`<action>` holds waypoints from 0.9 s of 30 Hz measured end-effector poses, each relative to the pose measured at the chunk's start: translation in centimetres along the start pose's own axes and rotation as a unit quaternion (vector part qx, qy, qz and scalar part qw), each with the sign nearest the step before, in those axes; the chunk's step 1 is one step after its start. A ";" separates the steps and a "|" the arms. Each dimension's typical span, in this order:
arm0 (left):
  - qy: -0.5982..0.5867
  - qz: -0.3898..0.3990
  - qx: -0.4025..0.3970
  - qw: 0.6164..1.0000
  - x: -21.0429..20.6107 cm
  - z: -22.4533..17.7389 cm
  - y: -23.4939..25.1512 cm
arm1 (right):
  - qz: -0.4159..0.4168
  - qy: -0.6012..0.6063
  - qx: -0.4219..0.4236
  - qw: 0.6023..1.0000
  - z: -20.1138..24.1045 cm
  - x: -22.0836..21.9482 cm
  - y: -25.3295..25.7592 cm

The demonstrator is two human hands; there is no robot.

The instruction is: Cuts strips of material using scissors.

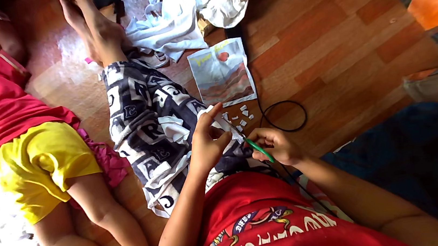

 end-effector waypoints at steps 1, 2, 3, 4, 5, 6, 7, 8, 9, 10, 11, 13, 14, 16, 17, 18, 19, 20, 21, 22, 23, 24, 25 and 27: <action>0.000 0.000 0.000 1.000 0.0 0.0 0.0 | -0.001 0.001 0.004 1.000 0.0 0.0 0.0; -0.001 0.001 -0.001 1.000 0.0 0.0 0.0 | -0.002 0.001 0.010 1.000 -0.1 0.1 0.0; -0.002 0.002 -0.002 1.000 0.0 0.0 0.0 | -0.003 0.003 0.014 1.000 -0.2 0.1 0.0; -0.004 0.001 -0.004 1.000 0.0 0.0 0.0 | -0.005 0.005 0.015 1.000 -0.2 0.1 0.0; -0.006 0.001 -0.004 1.000 0.0 0.0 0.0 | -0.008 0.003 0.016 1.000 -0.2 0.1 -0.1; -0.007 0.001 -0.005 1.000 0.0 0.0 0.1 | -0.010 0.001 0.018 1.000 -0.2 0.1 -0.1; -0.008 0.001 -0.005 1.000 0.0 0.0 0.1 | -0.013 -0.002 0.023 1.000 -0.2 0.1 -0.2; -0.010 0.001 -0.006 1.000 0.0 0.1 0.1 | -0.015 -0.003 0.028 1.000 -0.2 0.1 -0.2; -0.011 0.001 -0.006 1.000 -0.1 0.1 0.2 | -0.016 -0.004 0.032 0.999 -0.3 0.2 -0.2; -0.013 0.000 -0.006 1.000 -0.1 0.1 0.2 | -0.019 -0.009 0.037 0.999 -0.4 0.2 -0.3; -0.015 0.001 -0.005 1.000 -0.2 0.1 0.2 | -0.020 -0.012 0.039 0.999 -0.4 0.2 -0.3; -0.018 0.000 -0.005 1.000 -0.3 0.2 0.2 | -0.026 -0.015 0.039 0.999 -0.5 0.2 -0.4; -0.020 -0.001 -0.007 1.000 -0.3 0.3 0.2 | -0.028 -0.015 0.041 0.999 -0.6 0.2 -0.5; -0.023 -0.002 -0.009 1.000 -0.3 0.4 0.2 | -0.033 -0.016 0.046 0.998 -0.7 0.2 -0.5; -0.026 -0.003 -0.009 1.000 -0.3 0.4 0.2 | -0.035 -0.018 0.048 0.998 -0.8 0.2 -0.6; -0.028 -0.004 -0.008 1.000 -0.4 0.4 0.2 | -0.037 -0.021 0.049 0.998 -0.9 0.2 -0.6; -0.028 -0.003 -0.008 1.000 -0.4 0.5 0.2 | -0.037 -0.024 0.048 0.998 -0.9 0.2 -0.6; -0.028 -0.002 -0.009 1.000 -0.4 0.5 0.2 | -0.038 -0.027 0.047 0.998 -0.9 0.2 -0.6; -0.027 -0.002 -0.010 1.000 -0.4 0.5 0.2 | -0.038 -0.028 0.046 0.998 -1.0 0.2 -0.6; -0.028 -0.003 -0.011 1.000 -0.4 0.5 0.2 | -0.039 -0.030 0.047 0.998 -1.0 0.2 -0.6; -0.030 -0.003 -0.011 0.999 -0.4 0.5 0.3 | -0.040 -0.031 0.046 0.998 -1.0 0.2 -0.6; -0.034 -0.002 -0.009 0.999 -0.4 0.5 0.2 | -0.040 -0.030 0.045 0.998 -1.1 0.3 -0.6; -0.036 -0.002 -0.009 0.999 -0.4 0.4 0.2 | -0.039 -0.029 0.042 0.998 -1.1 0.3 -0.7; -0.042 0.000 -0.011 0.999 -0.5 0.5 0.2 | -0.034 -0.020 0.033 0.999 -0.9 0.4 -0.7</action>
Point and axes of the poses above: each hand's wrist, its own y-axis towards the middle knuckle, its own x-axis out of the back of the hand, z = x × y, the point moved 1 cm from there along y, towards the middle knuckle, and after that the axes turned 8 degrees about -x, right-handed, at the moved point
